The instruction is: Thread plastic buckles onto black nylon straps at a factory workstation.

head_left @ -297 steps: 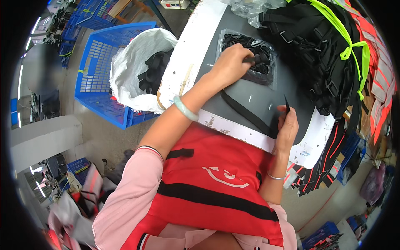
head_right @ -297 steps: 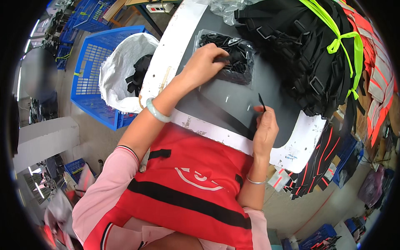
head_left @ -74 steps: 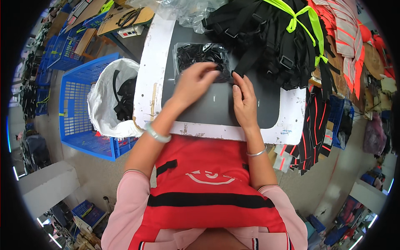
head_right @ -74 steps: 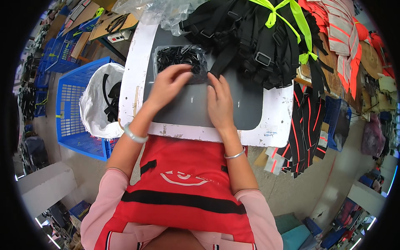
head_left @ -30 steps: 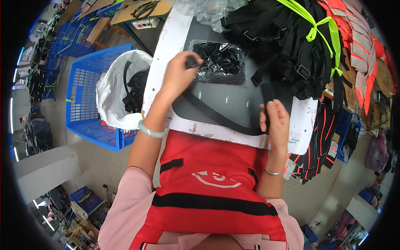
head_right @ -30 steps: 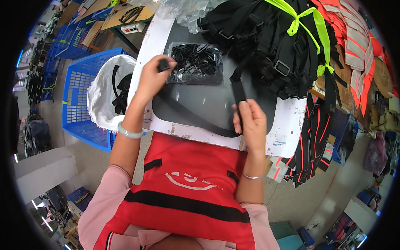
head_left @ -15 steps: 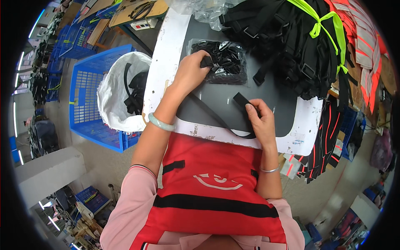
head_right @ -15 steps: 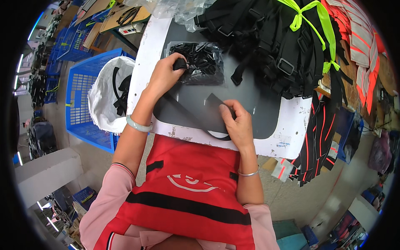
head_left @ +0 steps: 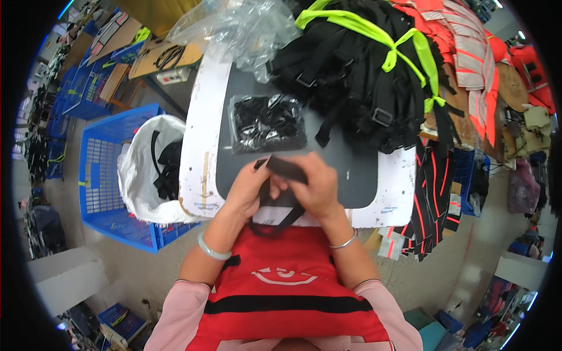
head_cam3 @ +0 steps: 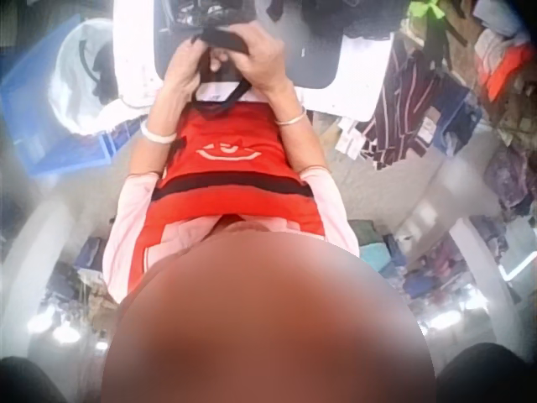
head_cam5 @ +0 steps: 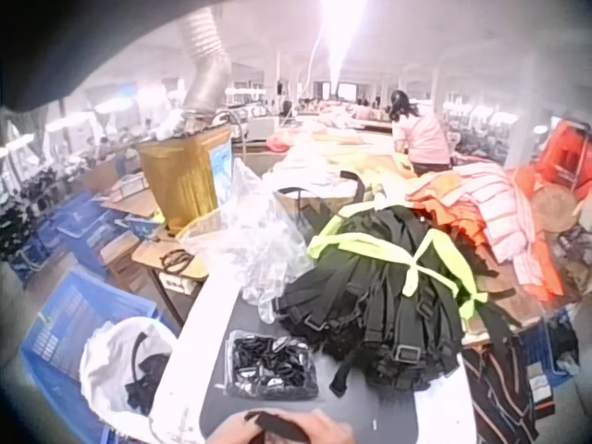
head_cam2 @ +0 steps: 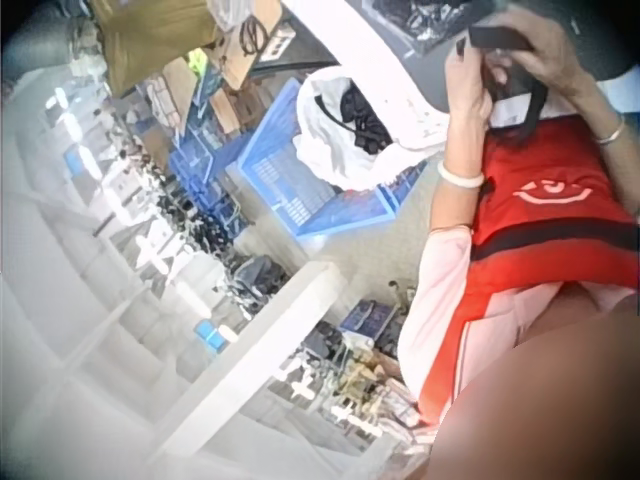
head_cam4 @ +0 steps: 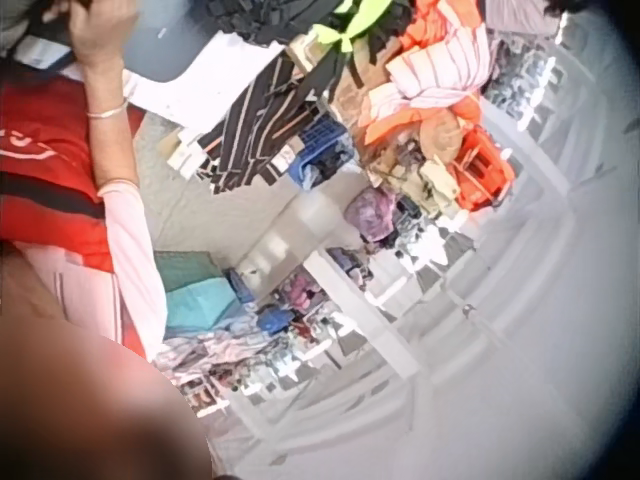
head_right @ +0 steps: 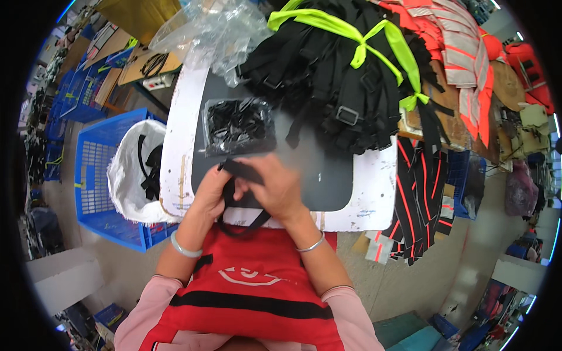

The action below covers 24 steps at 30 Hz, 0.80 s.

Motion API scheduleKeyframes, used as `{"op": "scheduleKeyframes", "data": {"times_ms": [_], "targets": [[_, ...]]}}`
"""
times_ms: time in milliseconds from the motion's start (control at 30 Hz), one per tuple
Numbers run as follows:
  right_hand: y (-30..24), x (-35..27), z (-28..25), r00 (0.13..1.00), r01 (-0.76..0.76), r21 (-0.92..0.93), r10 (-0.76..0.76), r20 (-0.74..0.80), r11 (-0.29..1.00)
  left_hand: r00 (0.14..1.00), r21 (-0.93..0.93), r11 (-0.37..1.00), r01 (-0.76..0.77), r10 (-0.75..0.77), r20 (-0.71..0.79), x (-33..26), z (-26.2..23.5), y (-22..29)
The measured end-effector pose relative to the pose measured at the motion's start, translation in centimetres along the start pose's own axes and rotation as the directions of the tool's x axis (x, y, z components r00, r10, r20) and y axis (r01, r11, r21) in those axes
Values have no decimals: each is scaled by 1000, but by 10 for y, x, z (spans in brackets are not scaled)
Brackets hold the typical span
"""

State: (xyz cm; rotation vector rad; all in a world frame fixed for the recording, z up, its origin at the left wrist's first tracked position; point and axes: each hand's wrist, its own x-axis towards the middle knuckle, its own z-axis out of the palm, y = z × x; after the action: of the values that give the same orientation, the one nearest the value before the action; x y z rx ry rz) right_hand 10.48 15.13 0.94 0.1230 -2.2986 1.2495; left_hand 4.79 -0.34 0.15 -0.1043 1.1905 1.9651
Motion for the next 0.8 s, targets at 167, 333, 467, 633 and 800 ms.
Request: {"op": "scheduleKeyframes", "data": {"times_ms": [167, 333, 467, 633, 800], "targets": [[3, -13, -2, 988, 150, -174, -153, -8, 973, 991, -412, 901, 133, -119, 61, -4, 0, -16], [-13, -13, -15, 987, -148, 131, 138, 86, 980, 999, -290, 957, 26, -34, -21, -7, -3, -7], [-10, -20, -15, 940, -342, 154, 335, 67, 927, 998, -42, 998, -38, 40, 48, -18, 3, 1], [-10, -26, -20, 900, -435, 211, 425, 91, 875, 992, 162, 979, -122, 115, 55, -23, 3, 5], [-18, -25, -28, 913, -407, 146, 402, 69, 901, 982, 401, 900, -173, 127, 139, -28, 8, 12]]}}
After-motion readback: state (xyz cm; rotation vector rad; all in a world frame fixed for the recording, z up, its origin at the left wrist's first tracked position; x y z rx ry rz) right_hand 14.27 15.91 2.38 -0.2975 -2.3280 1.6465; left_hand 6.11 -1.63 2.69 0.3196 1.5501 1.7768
